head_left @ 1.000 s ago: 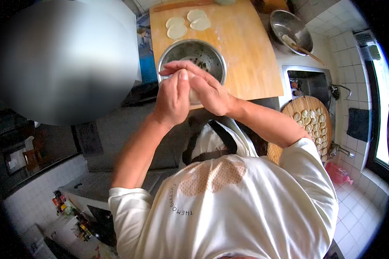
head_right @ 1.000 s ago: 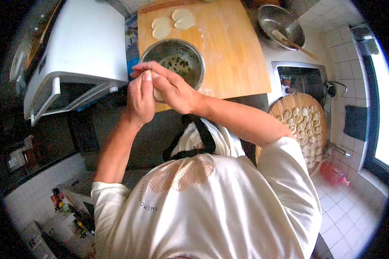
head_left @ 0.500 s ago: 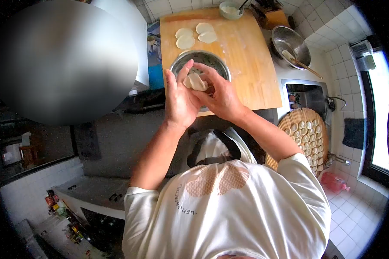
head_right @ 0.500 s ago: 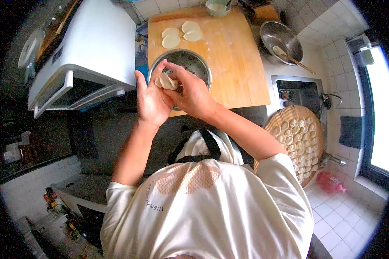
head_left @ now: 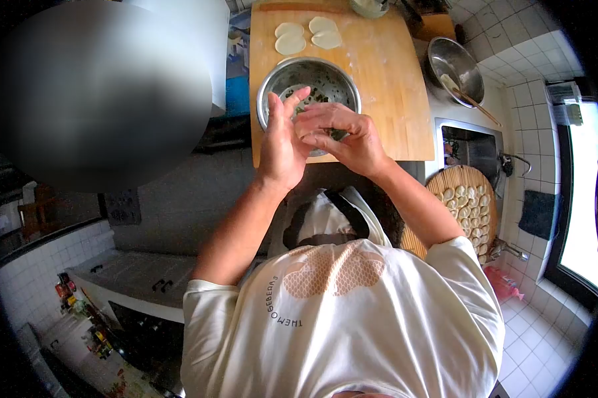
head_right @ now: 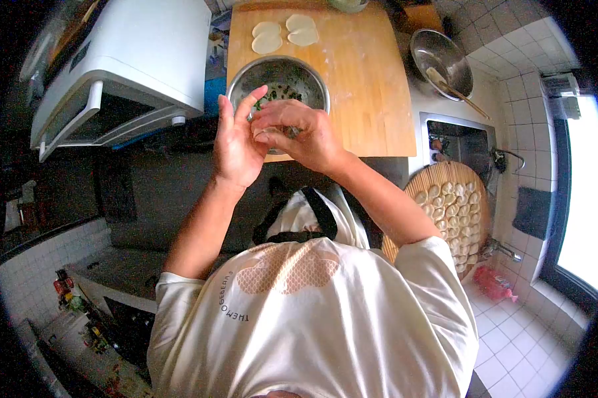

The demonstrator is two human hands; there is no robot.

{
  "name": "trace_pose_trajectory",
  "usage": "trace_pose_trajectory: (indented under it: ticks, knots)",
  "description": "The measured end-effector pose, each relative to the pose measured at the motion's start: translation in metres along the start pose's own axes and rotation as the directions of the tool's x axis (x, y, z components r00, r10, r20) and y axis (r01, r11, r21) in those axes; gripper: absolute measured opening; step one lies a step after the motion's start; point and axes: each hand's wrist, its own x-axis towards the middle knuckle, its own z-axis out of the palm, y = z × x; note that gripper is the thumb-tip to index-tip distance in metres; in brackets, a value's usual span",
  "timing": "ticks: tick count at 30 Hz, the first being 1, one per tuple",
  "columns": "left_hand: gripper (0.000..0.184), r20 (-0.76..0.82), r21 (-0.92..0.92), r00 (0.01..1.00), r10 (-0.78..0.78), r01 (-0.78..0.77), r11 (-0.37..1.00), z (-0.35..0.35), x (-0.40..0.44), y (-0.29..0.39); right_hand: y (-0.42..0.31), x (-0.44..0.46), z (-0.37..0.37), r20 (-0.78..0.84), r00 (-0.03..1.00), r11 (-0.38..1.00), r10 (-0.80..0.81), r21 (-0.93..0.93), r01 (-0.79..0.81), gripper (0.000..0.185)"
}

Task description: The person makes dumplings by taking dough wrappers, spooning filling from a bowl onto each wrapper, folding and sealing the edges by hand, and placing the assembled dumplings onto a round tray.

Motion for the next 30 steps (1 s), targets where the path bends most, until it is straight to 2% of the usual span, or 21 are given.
trace_pose_trajectory:
  ticks: [3, 5, 6, 8, 12, 14, 18, 20, 21, 23, 26, 30]
  knots:
    - [0.066, -0.035, -0.031, 0.999, 0.018, -0.019, 0.999, 0.001, 0.001, -0.004, 0.003, -0.002, 0.003, 0.001, 1.0, 1.0, 0.008, -0.009, -0.008, 0.015]
    - [0.066, -0.043, -0.05, 0.999, 0.001, -0.004, 0.999, 0.003, -0.001, -0.005, 0.003, -0.004, 0.007, -0.086, 0.979, 0.964, 0.183, 0.211, -0.161, 0.013]
    - [0.066, -0.044, -0.05, 0.999, 0.001, -0.004, 0.999, 0.001, -0.002, -0.006, 0.004, -0.005, 0.007, -0.084, 0.979, 0.964, 0.183, 0.211, -0.162, 0.013]
    - [0.067, -0.009, -0.052, 1.0, 0.025, -0.026, 0.998, -0.002, -0.002, -0.01, 0.007, -0.007, 0.005, -0.119, 0.985, 0.989, 0.126, 0.097, -0.115, 0.011]
    - [0.068, 0.007, -0.13, 1.0, 0.003, -0.002, 0.992, -0.001, -0.001, -0.014, 0.011, -0.012, 0.002, -0.158, 0.983, 0.993, 0.098, 0.074, -0.087, 0.014]
    - [0.069, -0.013, -0.152, 1.0, -0.026, 0.024, 0.988, -0.002, 0.0, -0.017, 0.013, -0.015, 0.0, -0.097, 0.993, 0.998, 0.068, 0.003, -0.068, 0.017]
    - [0.07, 0.036, -0.108, 0.998, -0.042, 0.046, 0.993, -0.009, 0.002, -0.018, 0.001, -0.007, -0.004, -0.098, 0.995, 0.999, 0.028, -0.039, -0.032, 0.02]
    - [0.071, 0.01, -0.076, 0.998, -0.055, 0.056, 0.996, -0.006, 0.002, -0.018, -0.005, -0.002, -0.011, 0.071, 0.997, 0.989, -0.032, -0.141, 0.042, 0.021]
    - [0.071, 0.011, -0.078, 0.998, -0.059, 0.06, 0.995, -0.005, 0.002, -0.018, -0.007, 0.0, -0.013, 0.07, 0.997, 0.989, -0.029, -0.143, 0.038, 0.021]
    - [0.065, 0.004, -0.104, 0.996, -0.09, 0.09, 0.991, -0.003, 0.002, -0.018, -0.007, 0.005, -0.013, 0.153, 0.983, 0.97, -0.098, -0.204, 0.129, 0.02]
    - [0.068, 0.024, -0.038, 0.998, -0.062, 0.063, 0.997, -0.001, 0.001, -0.017, -0.005, 0.008, -0.014, 0.181, 0.977, 0.958, -0.11, -0.243, 0.153, 0.018]
    - [0.069, 0.055, -0.044, 0.996, -0.071, 0.074, 0.996, -0.003, 0.002, -0.019, 0.002, 0.009, -0.016, 0.214, 0.965, 0.933, -0.154, -0.29, 0.213, 0.015]
